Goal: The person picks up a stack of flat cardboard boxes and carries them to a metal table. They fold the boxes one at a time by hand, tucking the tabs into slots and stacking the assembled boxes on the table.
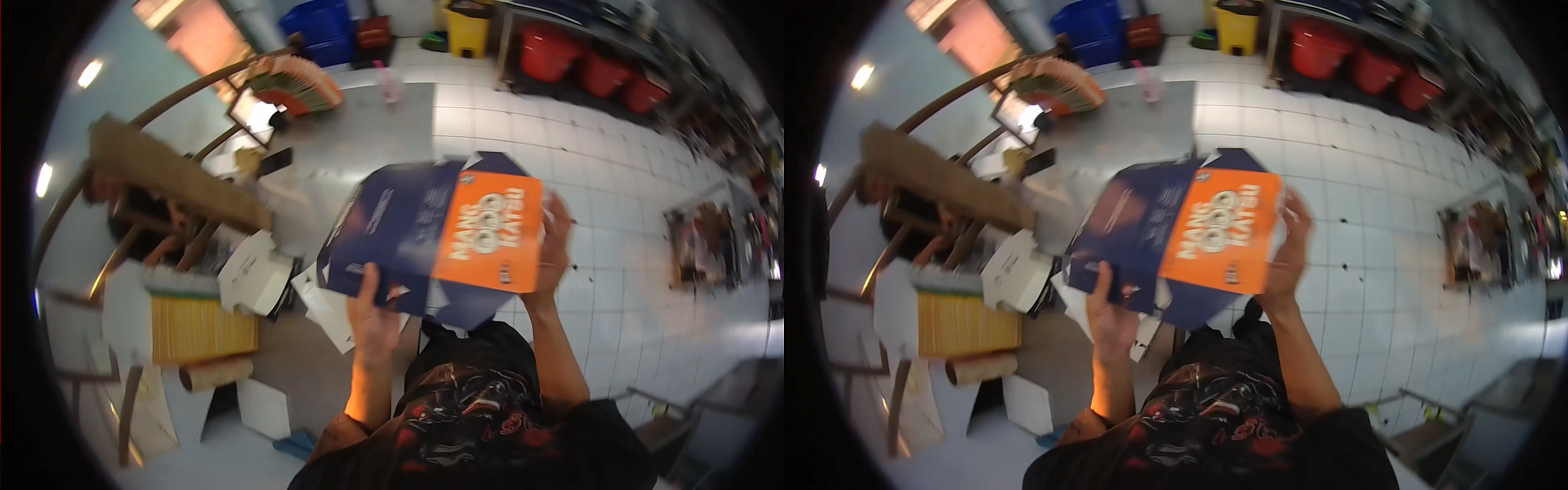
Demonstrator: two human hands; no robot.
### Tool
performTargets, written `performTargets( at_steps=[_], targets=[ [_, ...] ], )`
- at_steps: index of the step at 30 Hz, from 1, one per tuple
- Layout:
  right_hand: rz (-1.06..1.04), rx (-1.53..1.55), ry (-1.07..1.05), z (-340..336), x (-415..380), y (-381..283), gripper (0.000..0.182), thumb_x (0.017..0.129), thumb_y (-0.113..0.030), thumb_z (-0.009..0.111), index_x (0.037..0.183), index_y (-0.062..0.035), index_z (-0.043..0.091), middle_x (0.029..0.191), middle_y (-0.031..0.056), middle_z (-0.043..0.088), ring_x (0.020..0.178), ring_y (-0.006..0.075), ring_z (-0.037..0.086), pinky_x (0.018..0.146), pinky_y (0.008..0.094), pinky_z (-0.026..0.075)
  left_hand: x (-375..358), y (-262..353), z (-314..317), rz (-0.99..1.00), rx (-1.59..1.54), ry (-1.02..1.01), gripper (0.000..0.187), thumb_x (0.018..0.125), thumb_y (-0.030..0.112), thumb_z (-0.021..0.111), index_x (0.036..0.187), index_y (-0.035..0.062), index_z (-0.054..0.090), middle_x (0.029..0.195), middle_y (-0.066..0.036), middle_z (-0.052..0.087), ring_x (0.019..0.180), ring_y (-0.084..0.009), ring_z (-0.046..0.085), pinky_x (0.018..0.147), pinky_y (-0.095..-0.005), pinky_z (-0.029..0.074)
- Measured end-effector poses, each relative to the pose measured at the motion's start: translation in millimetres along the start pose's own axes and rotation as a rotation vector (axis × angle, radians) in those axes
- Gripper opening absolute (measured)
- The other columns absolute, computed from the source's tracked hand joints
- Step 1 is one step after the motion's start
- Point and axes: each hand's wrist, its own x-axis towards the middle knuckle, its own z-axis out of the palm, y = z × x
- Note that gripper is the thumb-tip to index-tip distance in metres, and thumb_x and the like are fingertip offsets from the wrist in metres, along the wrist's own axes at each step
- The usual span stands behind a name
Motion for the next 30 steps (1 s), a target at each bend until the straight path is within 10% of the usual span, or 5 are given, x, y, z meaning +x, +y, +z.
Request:
performTargets(
  at_steps=[2, 7, 18, 22, 30],
  targets=[
    [0.139, 0.109, 0.207, 11.3, -14.4, -10.4, 0.082, 0.072, -0.015, 0.086, 0.141, -0.0004, 0.042, 0.131, 0.0107, 0.051, 0.124, 0.0232, 0.047, 0.100, 0.0388, 0.045, -0.9, -11.7, 14.0, 0.087, 0.007, 0.000, 0.020, 0.094, 0.019, 0.067, 0.110, 0.0086, 0.062, 0.090, 0.000, 0.066, 0.075, -0.0104, 0.062, 0.061, -0.0225, 0.050],
    [0.720, 0.849, -0.455, 6.2, -64.4, -26.1, 0.056, 0.084, -0.004, 0.075, 0.134, -0.0038, 0.049, 0.122, 0.0066, 0.057, 0.102, 0.0168, 0.061, 0.089, 0.0325, 0.055, -13.0, -24.8, 8.1, 0.094, 0.247, -0.069, 0.023, 0.095, 0.020, 0.066, 0.113, 0.0065, 0.061, 0.100, -0.004, 0.069, 0.078, -0.0149, 0.070, 0.051, -0.0197, 0.051],
    [1.334, 1.110, -0.031, -12.1, -21.8, -46.6, 0.035, 0.085, 0.006, 0.065, 0.119, -0.0009, 0.058, 0.106, 0.0059, 0.066, 0.088, 0.0156, 0.067, 0.071, 0.0300, 0.057, -27.8, -18.6, -8.1, 0.157, 0.463, -0.165, 0.031, 0.083, -0.006, 0.073, 0.110, -0.0047, 0.060, 0.090, -0.013, 0.069, 0.073, -0.0172, 0.068, 0.065, -0.0281, 0.059],
    [0.830, 0.531, -0.192, -0.6, -29.1, -59.2, 0.032, 0.081, 0.007, 0.069, 0.111, 0.0017, 0.062, 0.097, 0.0085, 0.067, 0.079, 0.0186, 0.065, 0.064, 0.0297, 0.054, -31.2, -9.2, -6.4, 0.131, 0.274, -0.246, 0.029, 0.085, -0.005, 0.070, 0.112, -0.0057, 0.059, 0.090, -0.015, 0.070, 0.075, -0.0226, 0.071, 0.064, -0.0282, 0.060],
    [1.063, 0.767, -0.025, 7.4, -27.0, -70.7, 0.023, 0.082, 0.006, 0.070, 0.102, -0.0021, 0.061, 0.089, 0.0052, 0.063, 0.075, 0.0183, 0.064, 0.061, 0.0310, 0.053, -23.1, -23.2, -17.4, 0.103, 0.176, -0.245, 0.024, 0.092, 0.000, 0.062, 0.114, -0.0082, 0.059, 0.100, -0.019, 0.070, 0.085, -0.0299, 0.073, 0.068, -0.0316, 0.062]
  ],
)
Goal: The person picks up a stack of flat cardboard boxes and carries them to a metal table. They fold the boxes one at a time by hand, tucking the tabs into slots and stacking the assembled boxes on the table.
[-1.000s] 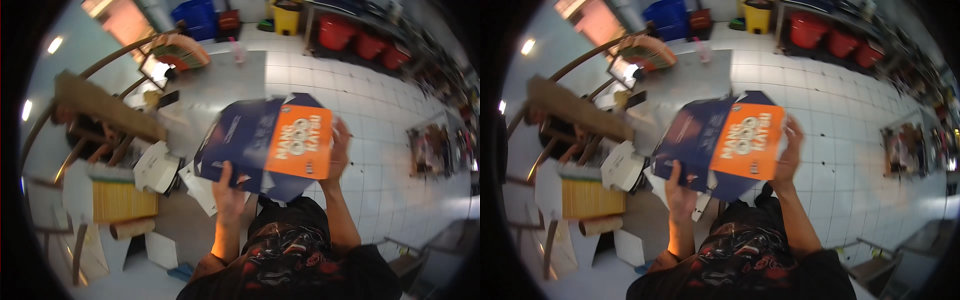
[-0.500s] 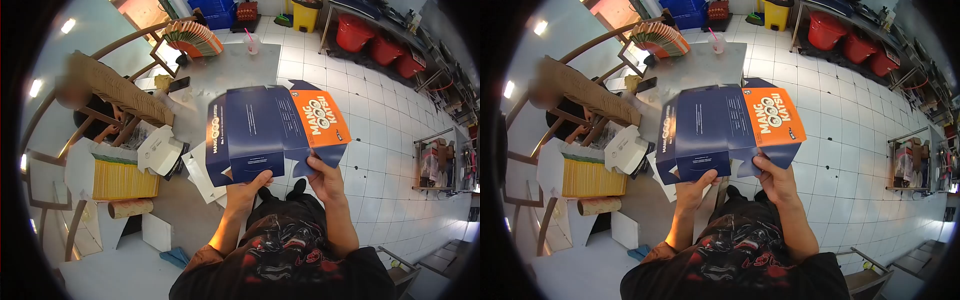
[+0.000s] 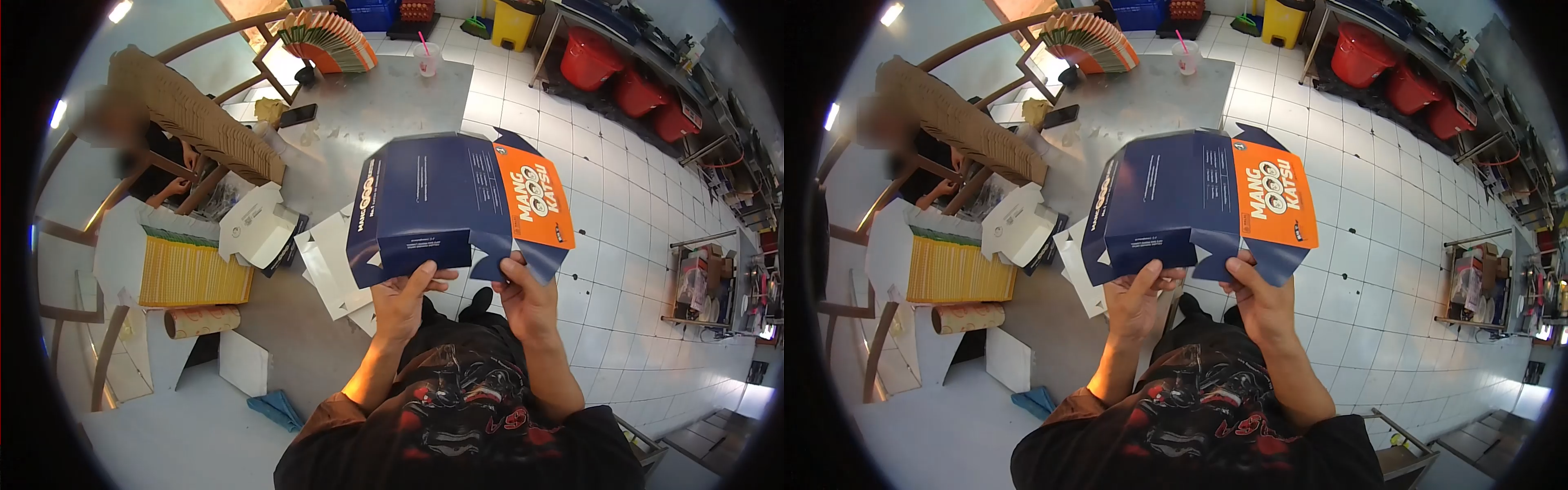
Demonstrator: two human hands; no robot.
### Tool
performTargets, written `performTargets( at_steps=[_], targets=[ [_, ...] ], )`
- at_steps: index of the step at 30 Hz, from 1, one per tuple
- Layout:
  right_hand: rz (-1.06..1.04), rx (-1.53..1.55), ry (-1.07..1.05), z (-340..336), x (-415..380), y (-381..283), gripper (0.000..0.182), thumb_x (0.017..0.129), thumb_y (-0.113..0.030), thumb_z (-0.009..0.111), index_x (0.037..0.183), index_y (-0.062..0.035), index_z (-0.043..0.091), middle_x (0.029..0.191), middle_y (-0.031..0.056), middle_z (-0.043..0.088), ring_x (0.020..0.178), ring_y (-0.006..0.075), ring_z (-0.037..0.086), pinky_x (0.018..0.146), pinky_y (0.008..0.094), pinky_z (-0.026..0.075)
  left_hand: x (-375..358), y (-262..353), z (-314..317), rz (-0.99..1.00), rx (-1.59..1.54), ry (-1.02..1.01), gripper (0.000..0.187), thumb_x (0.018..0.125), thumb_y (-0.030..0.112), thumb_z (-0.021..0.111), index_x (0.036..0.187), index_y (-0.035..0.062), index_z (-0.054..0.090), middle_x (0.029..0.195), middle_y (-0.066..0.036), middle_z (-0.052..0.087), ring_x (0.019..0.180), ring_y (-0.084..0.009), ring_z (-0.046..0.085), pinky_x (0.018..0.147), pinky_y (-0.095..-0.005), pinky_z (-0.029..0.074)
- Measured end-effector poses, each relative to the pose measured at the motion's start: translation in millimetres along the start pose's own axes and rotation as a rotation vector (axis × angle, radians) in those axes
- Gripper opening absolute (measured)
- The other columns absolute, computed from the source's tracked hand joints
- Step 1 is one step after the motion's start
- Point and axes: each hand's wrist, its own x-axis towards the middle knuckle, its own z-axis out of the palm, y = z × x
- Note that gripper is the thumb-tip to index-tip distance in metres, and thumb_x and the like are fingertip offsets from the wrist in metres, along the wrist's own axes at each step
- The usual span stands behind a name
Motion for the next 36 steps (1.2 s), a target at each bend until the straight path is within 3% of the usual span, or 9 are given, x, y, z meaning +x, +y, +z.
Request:
performTargets(
  at_steps=[10, 18, 22, 24, 26, 28, 32, 34, 36],
  targets=[
    [-0.673, -0.552, 0.137, 10.1, -5.8, 29.2, 0.017, 0.077, 0.010, 0.077, 0.080, 0.0019, 0.063, 0.074, 0.0006, 0.061, 0.060, 0.0080, 0.055, 0.057, 0.0195, 0.044, -7.7, -38.6, 29.5, 0.027, 0.009, 0.013, 0.026, 0.090, 0.002, 0.070, 0.114, 0.0033, 0.062, 0.106, -0.007, 0.070, 0.096, -0.0125, 0.067, 0.086, -0.0264, 0.053],
    [-0.395, -0.223, 0.188, 3.9, -7.7, 52.3, 0.024, 0.080, 0.005, 0.076, 0.103, 0.0029, 0.068, 0.084, 0.0012, 0.065, 0.075, 0.0086, 0.060, 0.069, 0.0225, 0.048, -18.6, -41.5, 51.4, 0.096, 0.063, 0.092, 0.033, 0.089, 0.003, 0.071, 0.119, 0.0004, 0.056, 0.107, -0.007, 0.067, 0.095, -0.0115, 0.064, 0.085, -0.0258, 0.052],
    [0.217, -0.009, 0.001, 14.2, -44.3, 25.2, 0.055, 0.082, 0.002, 0.075, 0.133, -0.0034, 0.056, 0.088, 0.0027, 0.065, 0.081, 0.0082, 0.059, 0.073, 0.0224, 0.046, 20.6, -52.0, 25.8, 0.063, 0.078, 0.268, 0.033, 0.086, 0.006, 0.075, 0.114, -0.0012, 0.060, 0.103, -0.007, 0.068, 0.092, -0.0141, 0.064, 0.083, -0.0287, 0.053],
    [0.345, -0.848, -0.611, 1.8, -58.8, 0.1, 0.054, 0.084, -0.005, 0.075, 0.135, -0.0039, 0.056, 0.097, 0.0042, 0.066, 0.088, 0.0070, 0.057, 0.072, 0.0208, 0.046, 32.8, -46.0, 9.5, 0.027, 0.259, 0.150, 0.030, 0.086, 0.009, 0.075, 0.111, -0.0019, 0.063, 0.101, -0.006, 0.068, 0.091, -0.0147, 0.065, 0.082, -0.0295, 0.052],
    [0.040, -1.103, -0.736, -23.5, -45.7, -5.4, 0.058, 0.081, -0.005, 0.077, 0.136, -0.0091, 0.057, 0.104, 0.0084, 0.067, 0.096, 0.0108, 0.059, 0.073, 0.0226, 0.048, 30.1, -37.3, 0.7, -0.003, 0.624, -0.052, 0.029, 0.084, 0.015, 0.076, 0.104, -0.0028, 0.067, 0.096, -0.009, 0.070, 0.085, -0.0180, 0.066, 0.079, -0.0316, 0.052],
    [-0.599, -1.300, -0.402, -12.0, -17.7, -20.6, 0.047, 0.078, -0.008, 0.079, 0.124, -0.0138, 0.067, 0.114, 0.0119, 0.066, 0.111, 0.0214, 0.057, 0.085, 0.0318, 0.048, 33.1, -35.5, -16.1, -0.064, 0.946, -0.477, 0.029, 0.083, 0.011, 0.073, 0.108, -0.0010, 0.066, 0.104, -0.012, 0.070, 0.097, -0.0249, 0.067, 0.084, -0.0350, 0.051],
    [-0.726, -1.636, -0.355, -3.0, 6.1, -29.3, 0.024, 0.078, -0.013, 0.079, 0.102, -0.0123, 0.076, 0.119, 0.0108, 0.064, 0.126, 0.0304, 0.046, 0.097, 0.0420, 0.041, 14.3, -37.0, -15.2, 0.319, 1.429, -0.837, 0.027, 0.083, 0.000, 0.062, 0.111, 0.0010, 0.062, 0.106, -0.015, 0.063, 0.104, -0.0369, 0.059, 0.092, -0.0427, 0.046],
    [-0.617, -1.725, -0.577, -16.7, 17.1, -31.3, 0.010, 0.079, -0.017, 0.079, 0.088, -0.0119, 0.076, 0.127, 0.0097, 0.060, 0.136, 0.0318, 0.033, 0.102, 0.0474, 0.034, 13.2, -40.6, -22.4, 0.318, 1.471, -0.869, 0.028, 0.084, -0.002, 0.060, 0.112, 0.0015, 0.060, 0.109, -0.015, 0.061, 0.108, -0.0344, 0.057, 0.096, -0.0438, 0.043],
    [-0.744, -1.672, -0.545, -23.1, 18.6, -34.4, 0.014, 0.076, -0.017, 0.082, 0.086, -0.0096, 0.075, 0.116, 0.0084, 0.067, 0.121, 0.0286, 0.050, 0.095, 0.0408, 0.038, 18.5, -37.7, -23.4, 0.325, 1.389, -0.698, 0.030, 0.087, 0.006, 0.064, 0.116, 0.0024, 0.058, 0.109, -0.016, 0.062, 0.107, -0.0331, 0.060, 0.097, -0.0431, 0.042]
  ],
)
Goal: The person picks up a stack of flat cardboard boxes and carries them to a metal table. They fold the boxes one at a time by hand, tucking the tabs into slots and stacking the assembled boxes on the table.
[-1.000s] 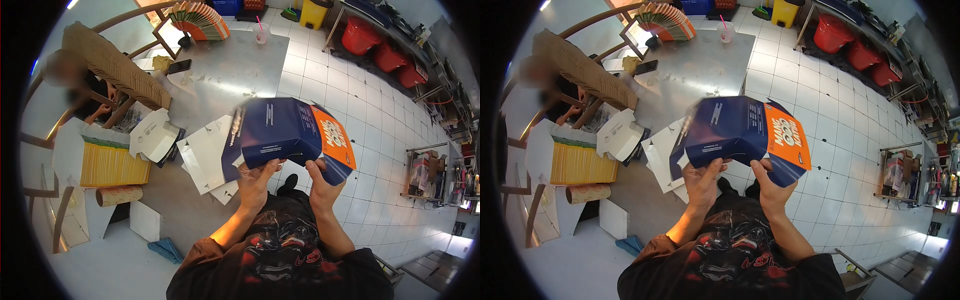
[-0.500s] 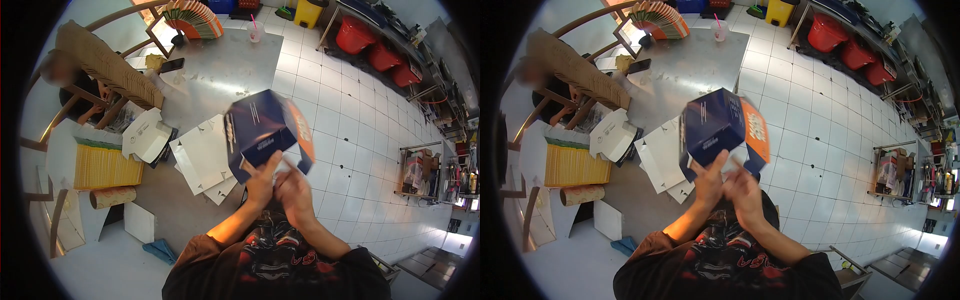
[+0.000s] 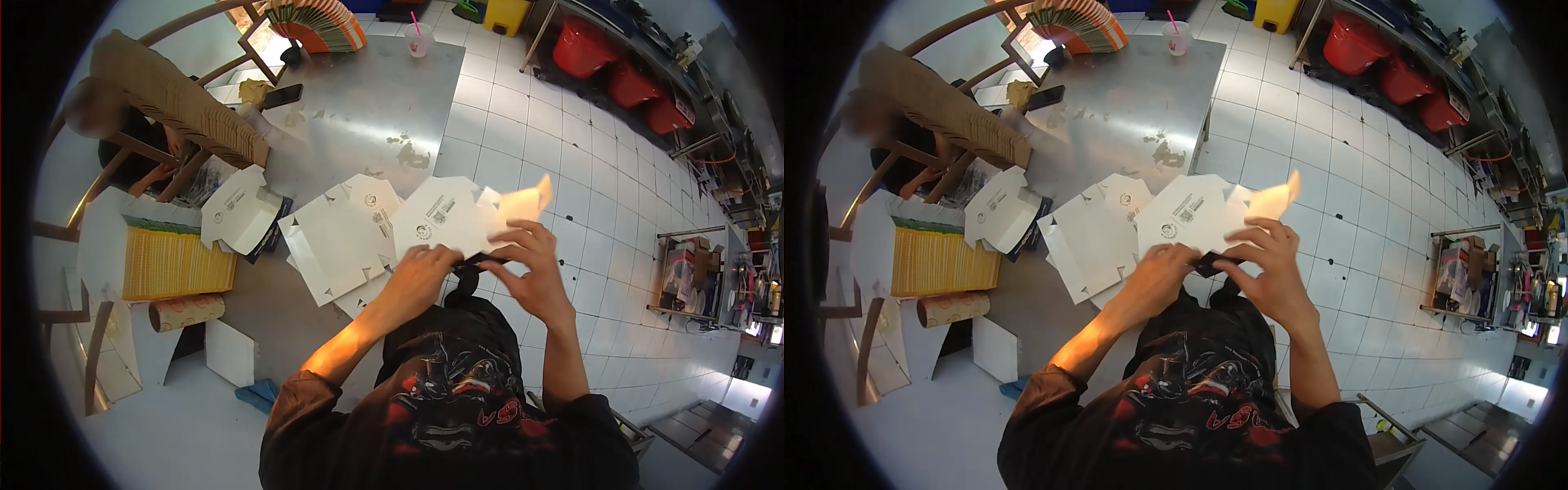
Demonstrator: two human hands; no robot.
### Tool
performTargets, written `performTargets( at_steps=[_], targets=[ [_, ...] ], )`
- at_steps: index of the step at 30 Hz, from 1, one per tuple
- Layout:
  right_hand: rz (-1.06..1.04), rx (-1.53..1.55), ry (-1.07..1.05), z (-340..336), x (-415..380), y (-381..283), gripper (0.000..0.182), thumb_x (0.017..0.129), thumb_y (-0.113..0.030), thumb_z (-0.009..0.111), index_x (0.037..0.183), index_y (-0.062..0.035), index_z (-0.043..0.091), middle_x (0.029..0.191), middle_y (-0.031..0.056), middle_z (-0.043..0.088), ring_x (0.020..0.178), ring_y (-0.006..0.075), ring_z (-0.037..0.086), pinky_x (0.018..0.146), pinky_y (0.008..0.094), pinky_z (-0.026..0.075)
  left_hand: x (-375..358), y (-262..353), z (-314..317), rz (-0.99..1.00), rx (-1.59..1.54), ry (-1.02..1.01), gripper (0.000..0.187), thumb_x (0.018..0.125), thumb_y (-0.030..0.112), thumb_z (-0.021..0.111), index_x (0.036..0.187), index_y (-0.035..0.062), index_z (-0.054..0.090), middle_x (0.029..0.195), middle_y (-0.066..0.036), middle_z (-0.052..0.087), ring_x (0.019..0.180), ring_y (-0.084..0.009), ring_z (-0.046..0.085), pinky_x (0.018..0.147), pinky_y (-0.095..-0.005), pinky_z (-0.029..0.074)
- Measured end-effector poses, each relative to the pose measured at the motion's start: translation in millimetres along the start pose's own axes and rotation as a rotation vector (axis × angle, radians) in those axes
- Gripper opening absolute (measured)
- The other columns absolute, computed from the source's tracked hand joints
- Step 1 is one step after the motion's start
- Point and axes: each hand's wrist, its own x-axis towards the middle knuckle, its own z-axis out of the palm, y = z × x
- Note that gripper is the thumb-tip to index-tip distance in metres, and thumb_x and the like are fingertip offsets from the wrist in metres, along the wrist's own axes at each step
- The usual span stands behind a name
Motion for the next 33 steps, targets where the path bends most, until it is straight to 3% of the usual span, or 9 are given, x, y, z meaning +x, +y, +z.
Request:
performTargets(
  at_steps=[2, 3, 6, 10, 15, 24, 29, 31, 33],
  targets=[
    [0.286, 0.278, 0.170, 0.0, -9.3, 12.5, 0.018, 0.071, -0.016, 0.085, 0.082, -0.0069, 0.075, 0.094, 0.0075, 0.072, 0.092, 0.0244, 0.062, 0.087, 0.0362, 0.039, -3.7, 5.9, -12.7, -0.019, -0.060, 0.063, 0.035, 0.086, 0.014, 0.068, 0.118, 0.0034, 0.057, 0.110, -0.015, 0.063, 0.106, -0.0315, 0.061, 0.099, -0.0449, 0.040],
    [0.235, 0.282, 0.304, 3.8, -11.2, 18.7, 0.021, 0.069, -0.016, 0.088, 0.081, -0.0038, 0.074, 0.073, 0.0052, 0.070, 0.068, 0.0176, 0.060, 0.077, 0.0328, 0.039, -4.0, 13.1, -20.2, -0.036, -0.121, 0.123, 0.042, 0.085, 0.022, 0.073, 0.120, 0.0044, 0.056, 0.111, -0.015, 0.064, 0.106, -0.0298, 0.062, 0.101, -0.0467, 0.037],
    [0.452, 0.525, 0.420, 9.5, -23.1, 20.2, 0.021, 0.072, -0.016, 0.087, 0.082, -0.0028, 0.075, 0.071, 0.0050, 0.069, 0.071, 0.0141, 0.059, 0.075, 0.0311, 0.039, -2.9, 37.6, -24.6, -0.050, 0.065, 0.169, 0.060, 0.078, 0.034, 0.081, 0.123, 0.0061, 0.053, 0.114, -0.013, 0.065, 0.106, -0.0268, 0.063, 0.105, -0.0510, 0.030],
    [0.370, 0.459, 0.369, 3.0, -23.7, 13.7, 0.017, 0.077, -0.011, 0.083, 0.087, -0.0007, 0.076, 0.071, 0.0051, 0.070, 0.071, 0.0114, 0.057, 0.074, 0.0286, 0.040, -4.5, 34.5, -6.4, -0.065, 0.029, 0.214, 0.064, 0.071, 0.034, 0.086, 0.121, 0.0077, 0.056, 0.118, -0.009, 0.064, 0.110, -0.0242, 0.062, 0.107, -0.0536, 0.023],
    [0.363, 0.529, 0.387, -2.6, -24.2, 3.3, 0.015, 0.079, -0.010, 0.081, 0.089, -0.0009, 0.076, 0.074, 0.0056, 0.072, 0.070, 0.0103, 0.057, 0.074, 0.0278, 0.039, -2.0, 37.3, -12.7, -0.041, 0.166, 0.288, 0.044, 0.070, 0.012, 0.081, 0.110, 0.0172, 0.064, 0.133, -0.004, 0.057, 0.124, -0.0176, 0.054, 0.106, -0.0523, 0.017],
    [0.543, 0.623, 0.196, 7.6, -26.5, 7.5, 0.014, 0.076, -0.009, 0.082, 0.086, -0.0018, 0.076, 0.079, 0.0048, 0.071, 0.073, 0.0101, 0.061, 0.074, 0.0270, 0.043, 2.3, 20.2, -13.4, 0.258, 0.007, 0.230, 0.041, 0.065, -0.008, 0.066, 0.101, 0.0109, 0.068, 0.141, -0.007, 0.053, 0.129, -0.0308, 0.049, 0.094, -0.0419, 0.046],
    [0.471, 0.686, 0.017, 15.2, -25.0, 10.6, 0.014, 0.075, -0.008, 0.083, 0.084, -0.0010, 0.075, 0.078, 0.0045, 0.071, 0.074, 0.0105, 0.065, 0.070, 0.0241, 0.049, 8.8, 16.4, -22.1, 0.343, -0.046, 0.093, 0.049, 0.065, -0.012, 0.063, 0.108, 0.0116, 0.065, 0.144, -0.007, 0.051, 0.135, -0.0339, 0.043, 0.102, -0.0461, 0.045],
    [0.642, 0.922, -0.066, 16.9, -25.8, 12.2, 0.020, 0.078, -0.004, 0.081, 0.094, 0.0025, 0.072, 0.078, 0.0078, 0.072, 0.070, 0.0102, 0.065, 0.067, 0.0221, 0.051, 9.4, 13.0, -19.5, 0.365, -0.058, 0.062, 0.054, 0.065, -0.013, 0.063, 0.113, 0.0124, 0.064, 0.145, -0.008, 0.050, 0.138, -0.0352, 0.040, 0.105, -0.0476, 0.043],
    [0.643, 1.009, 0.082, 20.7, -23.6, 8.4, 0.024, 0.079, -0.002, 0.079, 0.100, 0.0045, 0.069, 0.077, 0.0084, 0.071, 0.068, 0.0097, 0.065, 0.065, 0.0209, 0.051, 8.7, 7.4, -10.7, 0.418, 0.078, 0.208, 0.066, 0.068, -0.005, 0.073, 0.128, 0.0159, 0.057, 0.152, -0.017, 0.038, 0.143, -0.0409, 0.031, 0.113, -0.0522, 0.035]
  ],
)
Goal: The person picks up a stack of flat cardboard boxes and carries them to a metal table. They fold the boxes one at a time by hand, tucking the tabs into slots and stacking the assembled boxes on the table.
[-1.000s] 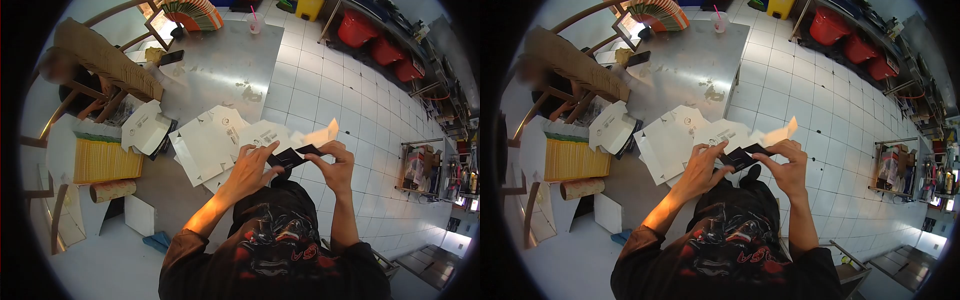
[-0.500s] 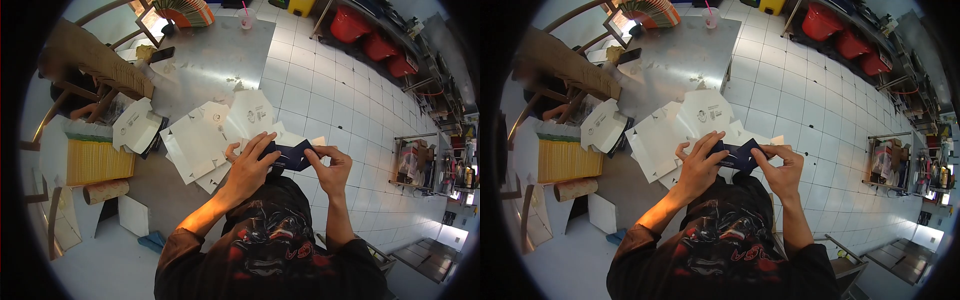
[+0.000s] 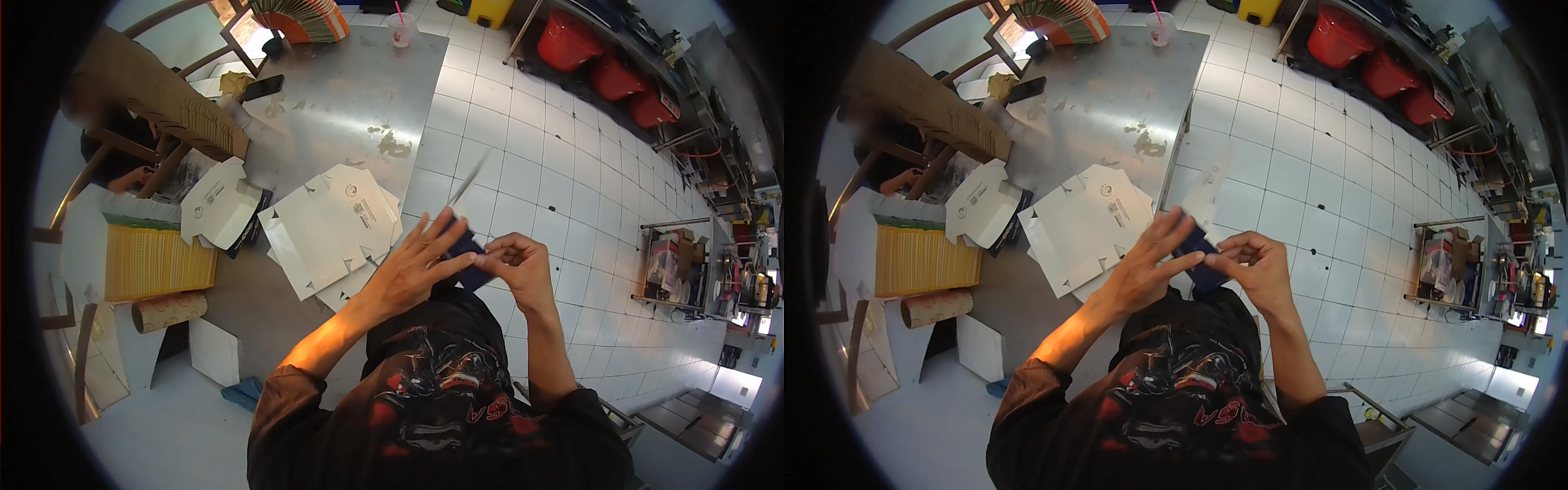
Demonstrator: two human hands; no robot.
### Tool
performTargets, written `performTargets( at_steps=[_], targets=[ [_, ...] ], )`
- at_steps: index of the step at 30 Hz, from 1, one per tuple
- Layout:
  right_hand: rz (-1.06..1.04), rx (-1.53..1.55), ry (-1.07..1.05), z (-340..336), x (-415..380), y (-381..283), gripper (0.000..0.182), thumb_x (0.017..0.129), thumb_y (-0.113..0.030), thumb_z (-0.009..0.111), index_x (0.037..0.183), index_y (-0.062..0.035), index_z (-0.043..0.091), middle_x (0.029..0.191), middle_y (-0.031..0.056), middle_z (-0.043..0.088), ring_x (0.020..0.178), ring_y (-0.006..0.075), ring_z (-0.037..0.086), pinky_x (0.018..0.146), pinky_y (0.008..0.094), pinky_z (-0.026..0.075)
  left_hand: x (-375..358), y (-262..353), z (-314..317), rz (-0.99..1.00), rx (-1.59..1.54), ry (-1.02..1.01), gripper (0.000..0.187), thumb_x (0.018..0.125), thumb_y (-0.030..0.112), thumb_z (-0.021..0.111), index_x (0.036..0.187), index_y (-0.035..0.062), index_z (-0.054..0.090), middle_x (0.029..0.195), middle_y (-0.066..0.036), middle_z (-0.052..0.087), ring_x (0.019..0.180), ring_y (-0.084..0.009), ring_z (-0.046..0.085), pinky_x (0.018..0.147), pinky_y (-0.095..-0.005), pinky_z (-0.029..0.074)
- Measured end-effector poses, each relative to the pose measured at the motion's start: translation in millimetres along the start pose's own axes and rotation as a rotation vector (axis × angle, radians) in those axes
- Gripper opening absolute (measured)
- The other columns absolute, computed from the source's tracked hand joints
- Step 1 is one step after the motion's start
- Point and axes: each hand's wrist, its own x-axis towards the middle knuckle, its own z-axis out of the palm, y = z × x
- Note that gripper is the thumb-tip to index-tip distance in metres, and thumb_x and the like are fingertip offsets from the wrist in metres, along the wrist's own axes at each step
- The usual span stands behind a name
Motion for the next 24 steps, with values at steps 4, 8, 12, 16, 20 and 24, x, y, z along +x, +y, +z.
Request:
performTargets(
  at_steps=[4, 8, 12, 16, 20, 24],
  targets=[
    [-0.041, 0.238, 0.158, 4.3, -0.9, 7.0, 0.032, 0.083, 0.005, 0.073, 0.113, 0.0071, 0.063, 0.075, 0.0081, 0.070, 0.068, 0.0085, 0.065, 0.065, 0.0175, 0.049, 10.4, 28.4, 4.5, -0.395, -0.421, 0.250, 0.094, 0.055, 0.028, 0.096, 0.136, 0.0178, 0.049, 0.153, -0.031, 0.022, 0.144, -0.0469, 0.025, 0.113, -0.0530, 0.032],
    [0.077, 0.389, 0.083, 11.9, -0.4, 3.1, 0.044, 0.089, -0.002, 0.069, 0.129, 0.0054, 0.053, 0.081, 0.0069, 0.069, 0.074, 0.0099, 0.063, 0.076, 0.0196, 0.046, 8.7, 22.1, 33.6, -0.339, -0.360, 0.469, 0.088, 0.059, 0.029, 0.092, 0.134, 0.0126, 0.049, 0.142, -0.023, 0.035, 0.130, -0.0386, 0.043, 0.105, -0.0478, 0.041],
    [-0.209, 0.101, 0.047, -14.6, -1.8, -17.2, 0.081, 0.082, -0.021, 0.080, 0.146, -0.0020, 0.035, 0.118, 0.0137, 0.064, 0.109, 0.0183, 0.059, 0.093, 0.0325, 0.043, 3.7, -8.2, 39.3, -0.618, -0.852, 0.901, 0.065, 0.072, 0.026, 0.081, 0.126, 0.0062, 0.050, 0.122, -0.014, 0.049, 0.113, -0.0238, 0.052, 0.096, -0.0387, 0.046],
    [-0.318, -0.558, -0.275, -19.4, -17.7, -42.4, 0.103, 0.066, -0.031, 0.092, 0.148, -0.0036, 0.035, 0.129, 0.0141, 0.061, 0.119, 0.0266, 0.056, 0.096, 0.0372, 0.044, 17.4, -38.9, 20.9, -1.006, -1.297, 1.120, 0.051, 0.085, 0.034, 0.066, 0.123, 0.0049, 0.052, 0.109, -0.007, 0.060, 0.104, -0.0170, 0.060, 0.093, -0.0341, 0.048],
    [-0.333, -0.695, -0.268, -5.4, -2.4, -21.8, 0.078, 0.068, -0.026, 0.091, 0.132, 0.0003, 0.054, 0.116, 0.0145, 0.067, 0.100, 0.0193, 0.065, 0.084, 0.0311, 0.050, 10.3, -61.8, 23.3, -1.153, -1.456, 0.846, 0.061, 0.085, 0.047, 0.067, 0.129, 0.0068, 0.051, 0.118, -0.011, 0.058, 0.110, -0.0203, 0.059, 0.092, -0.0358, 0.049],
    [-0.158, -0.380, -0.244, -1.2, 7.2, -15.2, 0.038, 0.078, -0.004, 0.081, 0.110, 0.0033, 0.063, 0.091, 0.0085, 0.072, 0.077, 0.0113, 0.067, 0.074, 0.0268, 0.054, 27.0, -41.5, 9.0, -1.320, -1.448, 0.728, 0.077, 0.087, 0.058, 0.064, 0.136, 0.0021, 0.045, 0.134, -0.017, 0.046, 0.112, -0.0230, 0.055, 0.086, -0.0392, 0.050]
  ],
)
